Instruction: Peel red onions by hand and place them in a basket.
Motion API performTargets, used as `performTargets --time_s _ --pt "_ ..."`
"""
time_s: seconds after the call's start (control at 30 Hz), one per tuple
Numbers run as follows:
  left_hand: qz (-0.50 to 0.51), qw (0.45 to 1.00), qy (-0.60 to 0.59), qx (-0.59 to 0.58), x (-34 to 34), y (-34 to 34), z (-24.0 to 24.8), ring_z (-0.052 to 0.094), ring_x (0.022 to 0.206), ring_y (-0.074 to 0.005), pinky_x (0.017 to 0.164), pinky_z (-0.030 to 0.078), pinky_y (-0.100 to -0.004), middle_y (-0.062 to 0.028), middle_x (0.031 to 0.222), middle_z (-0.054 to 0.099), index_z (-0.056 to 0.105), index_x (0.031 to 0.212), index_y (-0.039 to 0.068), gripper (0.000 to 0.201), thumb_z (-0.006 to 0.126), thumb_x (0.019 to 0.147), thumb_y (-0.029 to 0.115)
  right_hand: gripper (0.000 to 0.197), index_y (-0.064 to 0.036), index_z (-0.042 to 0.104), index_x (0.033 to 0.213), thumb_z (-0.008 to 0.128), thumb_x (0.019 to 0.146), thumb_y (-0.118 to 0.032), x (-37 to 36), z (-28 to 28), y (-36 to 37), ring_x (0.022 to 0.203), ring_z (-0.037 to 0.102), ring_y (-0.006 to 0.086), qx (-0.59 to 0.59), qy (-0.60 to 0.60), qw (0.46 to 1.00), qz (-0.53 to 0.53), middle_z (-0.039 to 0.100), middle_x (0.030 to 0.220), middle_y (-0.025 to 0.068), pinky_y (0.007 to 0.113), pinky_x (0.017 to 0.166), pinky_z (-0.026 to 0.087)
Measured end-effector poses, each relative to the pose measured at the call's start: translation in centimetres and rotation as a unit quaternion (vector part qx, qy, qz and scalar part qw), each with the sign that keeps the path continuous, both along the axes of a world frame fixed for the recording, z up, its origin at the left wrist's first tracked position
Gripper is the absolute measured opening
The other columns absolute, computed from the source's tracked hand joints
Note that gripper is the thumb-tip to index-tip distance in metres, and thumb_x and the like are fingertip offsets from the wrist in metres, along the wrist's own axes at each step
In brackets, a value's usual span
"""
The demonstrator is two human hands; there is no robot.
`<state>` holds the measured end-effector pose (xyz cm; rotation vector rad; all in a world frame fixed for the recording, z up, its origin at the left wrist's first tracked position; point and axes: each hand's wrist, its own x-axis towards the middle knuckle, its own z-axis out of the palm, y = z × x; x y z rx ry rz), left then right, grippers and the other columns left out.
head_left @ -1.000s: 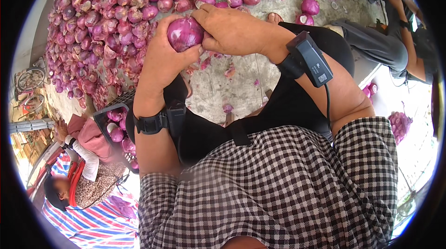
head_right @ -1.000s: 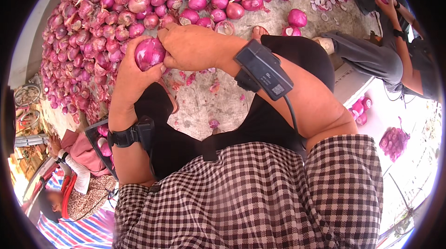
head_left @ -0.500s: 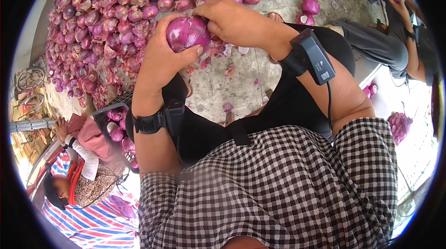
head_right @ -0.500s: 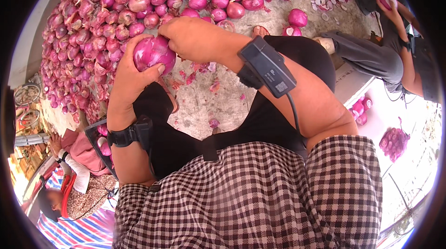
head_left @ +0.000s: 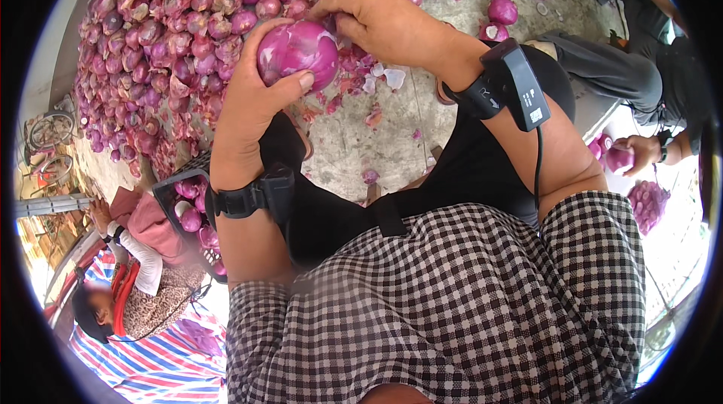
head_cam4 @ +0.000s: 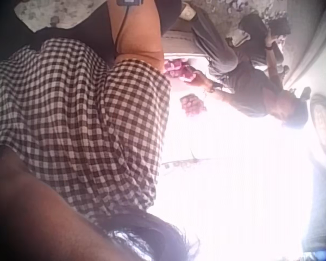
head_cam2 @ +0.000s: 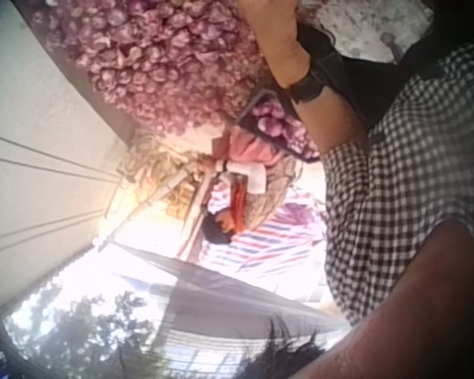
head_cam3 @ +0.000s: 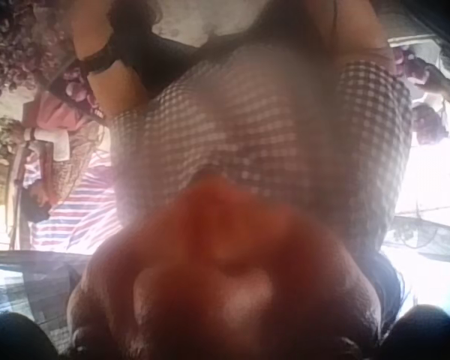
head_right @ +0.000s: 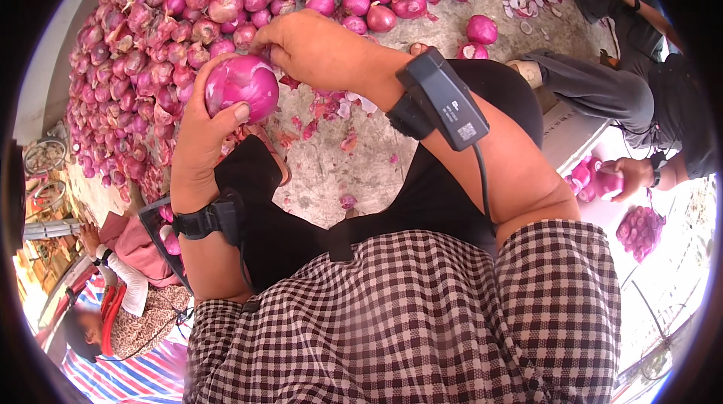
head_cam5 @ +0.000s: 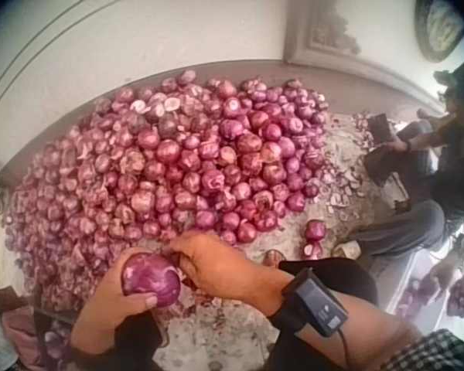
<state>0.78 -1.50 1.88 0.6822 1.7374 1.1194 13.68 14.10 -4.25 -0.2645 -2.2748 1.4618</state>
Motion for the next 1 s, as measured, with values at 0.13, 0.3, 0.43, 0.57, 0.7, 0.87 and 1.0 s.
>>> performTargets --time_s 0.13,0.3,0.43,0.57,0.7,0.87,1.0 --pt "0.020 0.996 -0.083 0.041 0.0 0.0 0.0 0.055 0.103 -0.0161 0.091 0.045 -0.0291 -0.0067 0.114 0.055 0.047 0.128 0.008 0.067 0.074 0.066 0.005 0.028 0.0002 0.063 0.106 0.053 0.080 -0.003 -0.2 -0.3 0.3 0.084 0.064 0.0327 0.055 -0.025 0.997 -0.036 0.065 0.091 0.0212 0.040 0.076 0.051" --pt "-0.009 1.000 -0.011 0.019 0.2 0.5 0.1 0.055 0.103 -0.0158 0.090 0.045 -0.0289 -0.0066 0.113 0.055 0.048 0.126 0.008 0.065 0.074 0.066 0.004 0.031 0.0003 0.061 0.111 0.054 0.083 -0.011 0.3 0.2 0.5 0.087 0.064 0.0325 -0.126 -0.069 0.989 0.034 0.065 0.096 0.0200 0.038 0.082 0.049" --pt "-0.039 0.996 0.084 -0.017 0.2 0.3 0.1 0.056 0.101 -0.0163 0.087 0.046 -0.0293 -0.0068 0.111 0.056 0.049 0.122 0.007 0.062 0.075 0.065 0.007 0.041 -0.0017 0.054 0.122 0.055 0.086 -0.021 0.7 1.2 0.2 0.108 0.056 0.0306 -0.104 -0.122 0.983 0.087 0.058 0.116 0.0192 0.037 0.092 0.045" --pt "-0.082 0.968 0.234 -0.026 0.6 0.6 -0.9 0.057 0.099 -0.0212 0.086 0.046 -0.0321 -0.0098 0.108 0.057 0.050 0.118 0.005 0.063 0.076 0.061 0.011 0.051 0.0001 0.052 0.124 0.057 0.085 -0.032 0.4 0.8 -1.0 0.109 0.054 0.0346 -0.006 -0.144 0.986 0.078 0.057 0.116 0.0220 0.040 0.093 0.043" --pt "-0.099 0.949 0.297 -0.027 0.5 0.5 -1.2 0.057 0.100 -0.0270 0.088 0.046 -0.0350 -0.0136 0.109 0.056 0.050 0.117 0.005 0.065 0.076 0.059 0.014 0.053 0.0057 0.055 0.116 0.058 0.079 -0.032 -0.1 -0.3 -1.4 0.100 0.055 0.0393 -0.015 -0.083 0.995 0.061 0.058 0.104 0.0261 0.043 0.091 0.043" --pt "-0.108 0.938 0.328 -0.021 0.5 0.3 -1.0 0.058 0.098 -0.0214 0.087 0.046 -0.0335 -0.0106 0.107 0.058 0.049 0.122 0.007 0.066 0.076 0.062 0.012 0.050 0.0011 0.053 0.123 0.058 0.084 -0.029 -0.1 -0.6 -1.0 0.097 0.059 0.0325 -0.059 -0.079 0.992 0.078 0.059 0.108 0.0219 0.038 0.085 0.047" --pt "-0.092 0.918 0.386 -0.005 1.0 0.5 -0.6 0.058 0.102 -0.0265 0.089 0.046 -0.0357 -0.0135 0.111 0.057 0.049 0.121 0.007 0.066 0.077 0.061 0.013 0.047 -0.0027 0.052 0.126 0.058 0.086 -0.026 -0.2 -0.1 -1.1 0.094 0.060 0.0252 -0.143 -0.112 0.981 0.072 0.060 0.108 0.0171 0.034 0.081 0.049"
